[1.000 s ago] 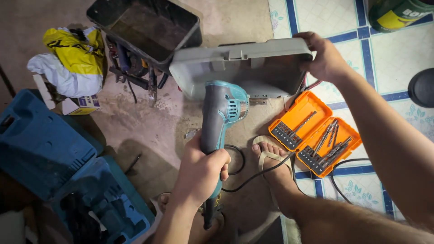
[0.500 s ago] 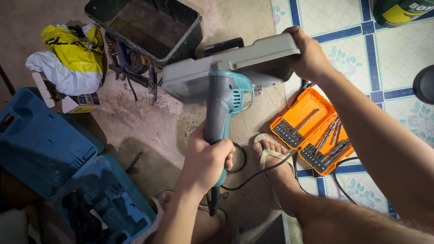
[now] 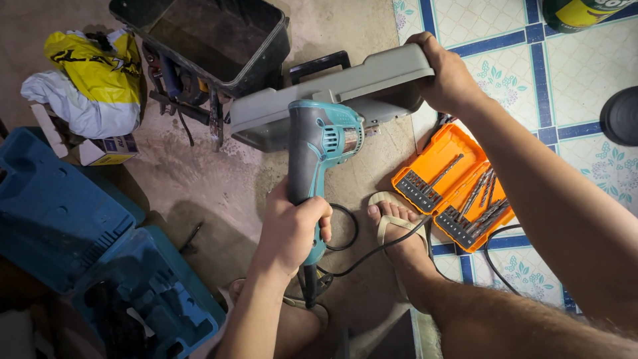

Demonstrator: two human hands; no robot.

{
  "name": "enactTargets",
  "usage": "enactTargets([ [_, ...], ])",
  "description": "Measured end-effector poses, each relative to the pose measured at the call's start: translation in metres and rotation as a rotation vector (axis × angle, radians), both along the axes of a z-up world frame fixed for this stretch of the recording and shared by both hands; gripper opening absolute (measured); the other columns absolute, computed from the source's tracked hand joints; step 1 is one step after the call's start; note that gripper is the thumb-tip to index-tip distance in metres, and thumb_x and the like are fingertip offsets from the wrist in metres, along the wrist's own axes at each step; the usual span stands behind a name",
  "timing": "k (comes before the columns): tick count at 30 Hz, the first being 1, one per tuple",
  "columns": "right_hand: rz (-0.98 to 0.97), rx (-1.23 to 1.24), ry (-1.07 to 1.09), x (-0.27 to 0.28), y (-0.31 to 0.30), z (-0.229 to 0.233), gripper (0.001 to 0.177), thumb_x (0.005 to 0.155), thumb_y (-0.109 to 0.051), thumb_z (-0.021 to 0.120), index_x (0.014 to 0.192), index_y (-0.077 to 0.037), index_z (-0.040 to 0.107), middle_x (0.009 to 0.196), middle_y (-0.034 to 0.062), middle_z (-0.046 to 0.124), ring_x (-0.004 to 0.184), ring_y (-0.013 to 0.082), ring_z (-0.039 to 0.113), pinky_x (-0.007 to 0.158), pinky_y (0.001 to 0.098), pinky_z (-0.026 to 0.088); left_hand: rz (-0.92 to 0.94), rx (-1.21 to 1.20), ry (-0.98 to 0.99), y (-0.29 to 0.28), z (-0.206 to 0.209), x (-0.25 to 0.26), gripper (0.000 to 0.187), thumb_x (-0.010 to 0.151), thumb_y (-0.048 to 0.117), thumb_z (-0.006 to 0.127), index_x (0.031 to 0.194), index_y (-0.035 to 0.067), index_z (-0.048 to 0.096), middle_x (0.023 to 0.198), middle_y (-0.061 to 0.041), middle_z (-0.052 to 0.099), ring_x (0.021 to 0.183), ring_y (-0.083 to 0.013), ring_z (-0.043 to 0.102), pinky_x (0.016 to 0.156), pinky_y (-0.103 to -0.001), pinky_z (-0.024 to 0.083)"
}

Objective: Drilling holes into plastic toolboxes and covers to mount metal brackets.

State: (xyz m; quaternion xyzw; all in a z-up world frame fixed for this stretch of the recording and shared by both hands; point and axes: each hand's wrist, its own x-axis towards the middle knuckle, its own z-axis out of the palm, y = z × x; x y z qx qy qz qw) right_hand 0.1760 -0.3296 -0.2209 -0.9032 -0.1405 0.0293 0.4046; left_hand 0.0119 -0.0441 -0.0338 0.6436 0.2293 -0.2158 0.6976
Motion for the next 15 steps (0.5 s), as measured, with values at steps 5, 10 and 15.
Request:
enactTargets([
  [5, 0.012, 0.000, 0.006, 0.001, -0.001, 0.000, 0.059, 0.087, 0.005, 0.068, 0.139, -0.012, 0.047, 0.120, 0.0204, 0.070, 0.116, 0.0415, 0.068, 0.095, 0.0456, 0.056, -0.004, -0.006, 0.005, -0.005, 0.003, 0.001, 0.009, 0.073, 0.001, 0.058, 0.082, -0.002, 0.057, 0.061, -0.006, 0.057, 0.048, -0.0149, 0.056, 0.045, -0.032, 0.048],
  [10, 0.016, -0.004, -0.002, 0.000, 0.000, 0.000, 0.058, 0.087, 0.004, 0.069, 0.138, -0.011, 0.046, 0.118, 0.0214, 0.071, 0.113, 0.0431, 0.067, 0.092, 0.0469, 0.056, -0.006, 0.028, 0.013, -0.003, 0.003, -0.002, 0.008, 0.075, 0.001, 0.059, 0.082, -0.001, 0.058, 0.061, -0.006, 0.057, 0.049, -0.0148, 0.056, 0.045, -0.033, 0.048],
  [15, 0.005, -0.006, 0.038, 0.002, -0.001, 0.001, 0.053, 0.091, 0.004, 0.066, 0.138, -0.012, 0.047, 0.116, 0.0212, 0.071, 0.114, 0.0432, 0.068, 0.092, 0.0475, 0.056, 0.029, -0.002, -0.015, 0.003, -0.008, -0.012, 0.008, 0.076, 0.002, 0.059, 0.082, -0.003, 0.058, 0.061, -0.008, 0.058, 0.048, -0.0170, 0.057, 0.046, -0.034, 0.049],
])
